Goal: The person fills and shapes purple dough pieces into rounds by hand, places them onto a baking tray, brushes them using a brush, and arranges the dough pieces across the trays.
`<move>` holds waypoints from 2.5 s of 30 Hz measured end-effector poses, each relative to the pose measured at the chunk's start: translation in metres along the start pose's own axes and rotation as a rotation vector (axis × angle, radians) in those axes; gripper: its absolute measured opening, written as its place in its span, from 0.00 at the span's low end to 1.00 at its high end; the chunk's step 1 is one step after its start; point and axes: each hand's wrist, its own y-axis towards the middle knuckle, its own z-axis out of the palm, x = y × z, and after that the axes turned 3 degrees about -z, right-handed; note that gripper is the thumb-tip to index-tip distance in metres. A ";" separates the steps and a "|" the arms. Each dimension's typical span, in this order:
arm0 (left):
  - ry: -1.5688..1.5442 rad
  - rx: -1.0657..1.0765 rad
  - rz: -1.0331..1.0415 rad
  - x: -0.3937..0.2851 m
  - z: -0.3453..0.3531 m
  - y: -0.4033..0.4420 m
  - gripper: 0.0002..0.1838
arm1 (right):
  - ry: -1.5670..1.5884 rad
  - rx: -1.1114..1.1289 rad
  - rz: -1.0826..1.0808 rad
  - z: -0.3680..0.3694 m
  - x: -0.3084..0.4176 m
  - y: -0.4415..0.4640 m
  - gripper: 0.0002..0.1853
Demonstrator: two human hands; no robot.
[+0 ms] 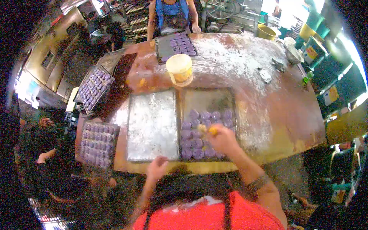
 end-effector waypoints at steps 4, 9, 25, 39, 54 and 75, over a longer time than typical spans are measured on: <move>0.137 -0.004 -0.048 -0.052 0.028 0.004 0.13 | 0.474 -0.133 0.326 -0.028 -0.055 0.034 0.08; 0.181 0.030 0.035 -0.088 0.057 0.023 0.15 | 1.195 -0.279 0.471 0.013 -0.094 0.076 0.13; 0.249 -0.024 -0.191 -0.070 0.056 0.038 0.18 | 1.082 -0.124 0.477 0.065 -0.135 0.232 0.24; 0.026 -0.095 -0.016 -0.149 0.045 0.171 0.14 | 0.769 -0.164 0.376 0.103 -0.242 0.347 0.18; 0.167 -0.108 -0.220 -0.118 0.066 0.064 0.15 | 1.779 -0.194 0.540 0.079 -0.222 0.390 0.16; 0.365 -0.226 -0.094 -0.122 0.075 -0.031 0.18 | 1.919 -0.444 0.245 -0.060 -0.216 0.387 0.06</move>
